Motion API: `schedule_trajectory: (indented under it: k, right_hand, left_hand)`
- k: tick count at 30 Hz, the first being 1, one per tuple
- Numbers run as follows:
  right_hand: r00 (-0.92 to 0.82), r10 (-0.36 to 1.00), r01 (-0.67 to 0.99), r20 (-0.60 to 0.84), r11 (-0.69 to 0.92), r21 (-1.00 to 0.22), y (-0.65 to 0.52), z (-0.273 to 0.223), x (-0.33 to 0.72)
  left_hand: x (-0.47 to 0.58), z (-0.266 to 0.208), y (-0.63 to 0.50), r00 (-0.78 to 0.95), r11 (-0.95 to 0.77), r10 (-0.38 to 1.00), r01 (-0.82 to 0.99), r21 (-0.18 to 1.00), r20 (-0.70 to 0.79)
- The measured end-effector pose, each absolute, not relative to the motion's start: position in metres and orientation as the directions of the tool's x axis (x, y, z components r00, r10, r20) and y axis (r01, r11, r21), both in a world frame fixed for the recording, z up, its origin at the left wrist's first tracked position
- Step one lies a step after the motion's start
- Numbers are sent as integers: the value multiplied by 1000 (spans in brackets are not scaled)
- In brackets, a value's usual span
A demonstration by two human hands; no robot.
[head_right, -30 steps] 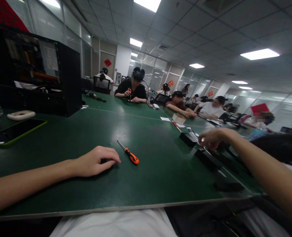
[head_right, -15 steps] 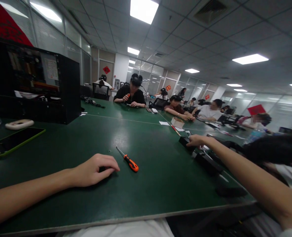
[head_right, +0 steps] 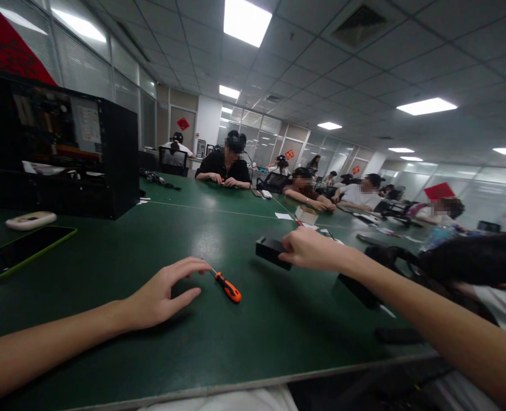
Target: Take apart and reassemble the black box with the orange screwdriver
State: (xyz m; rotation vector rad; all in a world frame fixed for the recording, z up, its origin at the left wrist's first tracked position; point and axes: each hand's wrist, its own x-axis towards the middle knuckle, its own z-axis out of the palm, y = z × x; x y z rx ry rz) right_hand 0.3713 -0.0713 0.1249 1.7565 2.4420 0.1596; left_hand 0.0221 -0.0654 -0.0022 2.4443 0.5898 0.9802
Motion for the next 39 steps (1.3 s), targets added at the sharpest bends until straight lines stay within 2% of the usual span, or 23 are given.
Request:
schedule_trajectory:
  k: [3, 6, 12, 19, 23, 28, 34, 39]
  right_hand:
    - [-510, 860, 856, 3, 507, 102, -111, 123, 318]
    - [-656, 753, 752, -45, 658, 43, -134, 113, 279]
    - [-806, 590, 588, -35, 807, 52, -115, 87, 248]
    - [-823, 568, 568, -13, 823, -25, -88, 68, 247]
    - [-813, 582, 581, -11, 810, -78, -82, 57, 250]
    - [-820, 572, 572, -5, 819, -45, -79, 59, 258]
    - [-684, 728, 722, 49, 685, -97, -76, 57, 275]
    - [-651, 758, 751, -45, 634, -184, -72, 38, 282]
  left_hand:
    - [20, -3, -66, 578, -803, 568, 235, 547, 586]
    - [18, -2, -67, 577, -825, 525, 166, 540, 625]
    - [19, 4, -74, 663, -844, 427, 48, 534, 615]
    - [20, 1, -68, 675, -777, 545, 185, 601, 497]
    - [20, 3, -68, 721, -794, 506, 176, 581, 473]
    - [18, 5, -69, 766, -820, 486, 233, 523, 421]
    - [15, 4, -68, 783, -824, 503, 307, 476, 366]
    - [15, 3, -67, 787, -829, 502, 318, 461, 359]
